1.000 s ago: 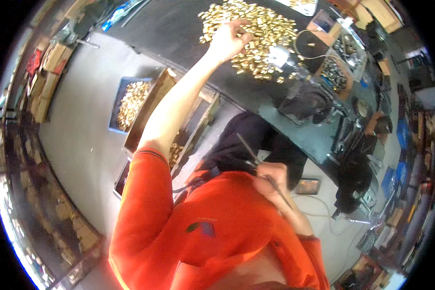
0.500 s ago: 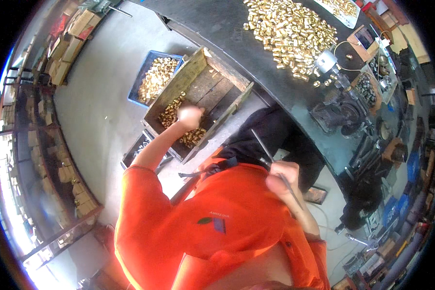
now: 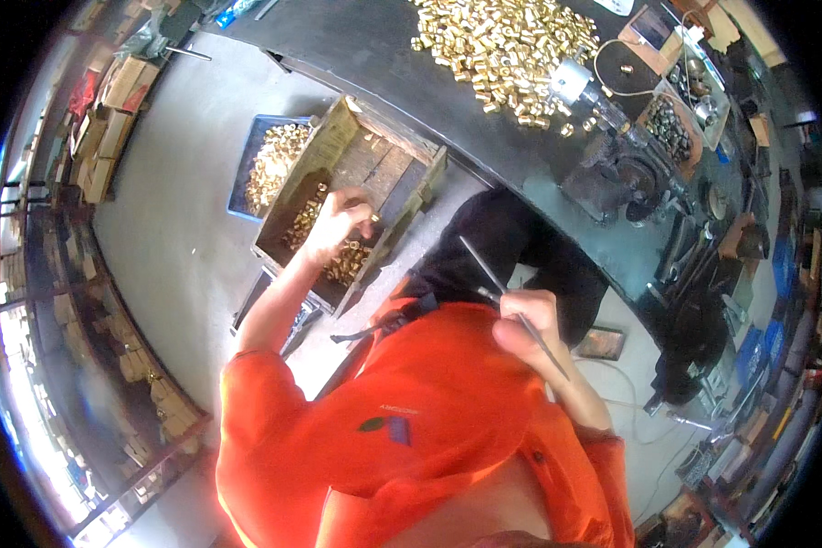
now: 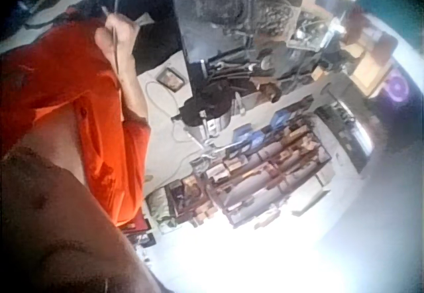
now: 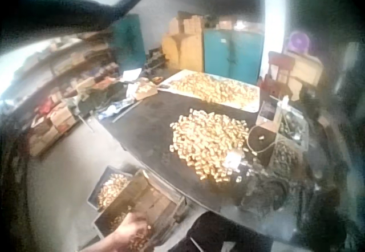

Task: The person repeatedly picks up brass cartridge casings from a wooden crate and uses a metal rod to clean the interior of each casing. After cleaning, the casings are placed onto a pile on the workbench. The person continues this process for the duration of the clip.

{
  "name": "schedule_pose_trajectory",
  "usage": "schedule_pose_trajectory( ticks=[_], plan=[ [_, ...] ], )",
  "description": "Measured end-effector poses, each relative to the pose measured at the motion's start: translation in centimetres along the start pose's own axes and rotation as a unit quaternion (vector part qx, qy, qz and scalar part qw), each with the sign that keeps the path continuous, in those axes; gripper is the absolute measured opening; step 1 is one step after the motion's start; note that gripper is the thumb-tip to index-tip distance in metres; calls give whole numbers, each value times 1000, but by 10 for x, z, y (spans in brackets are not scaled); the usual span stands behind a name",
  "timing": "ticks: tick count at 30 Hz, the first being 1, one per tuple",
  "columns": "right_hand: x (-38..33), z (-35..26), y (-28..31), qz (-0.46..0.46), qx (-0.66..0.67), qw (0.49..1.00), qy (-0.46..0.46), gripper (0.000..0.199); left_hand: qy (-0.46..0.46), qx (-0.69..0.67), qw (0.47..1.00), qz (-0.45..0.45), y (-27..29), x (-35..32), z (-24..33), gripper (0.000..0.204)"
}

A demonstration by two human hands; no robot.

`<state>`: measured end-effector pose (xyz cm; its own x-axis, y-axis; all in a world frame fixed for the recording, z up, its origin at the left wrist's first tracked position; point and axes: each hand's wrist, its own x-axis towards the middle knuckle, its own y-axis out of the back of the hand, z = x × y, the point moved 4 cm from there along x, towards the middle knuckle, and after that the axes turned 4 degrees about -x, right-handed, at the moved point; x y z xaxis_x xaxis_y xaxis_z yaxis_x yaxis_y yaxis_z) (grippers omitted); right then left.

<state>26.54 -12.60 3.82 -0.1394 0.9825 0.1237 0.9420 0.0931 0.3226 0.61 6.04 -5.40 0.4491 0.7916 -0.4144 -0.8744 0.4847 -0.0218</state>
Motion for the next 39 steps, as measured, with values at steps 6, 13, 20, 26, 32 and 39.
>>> schedule_pose_trajectory(
  ticks=[6,13,20,26,32,39],
  plan=[
    [14,-15,5,-17,-13,1000,-5,50,70,-331,919,-202,-115,-41,26,30],
    [18,-17,11,15,-68,998,8,36,101,-334,911,-220,-136,-43,24,35],
    [26,-19,4,5,-86,996,0,24,-7,-147,964,-222,-137,-43,45,22],
    [26,-7,-1,35,-52,998,-6,23,-50,-104,960,-256,-141,-43,51,15],
    [18,12,1,59,9,995,-79,24,-42,-110,958,-260,-144,-37,57,15],
    [10,-35,19,-10,12,999,38,45,-297,285,911,-21,-116,-20,55,21]
  ],
)
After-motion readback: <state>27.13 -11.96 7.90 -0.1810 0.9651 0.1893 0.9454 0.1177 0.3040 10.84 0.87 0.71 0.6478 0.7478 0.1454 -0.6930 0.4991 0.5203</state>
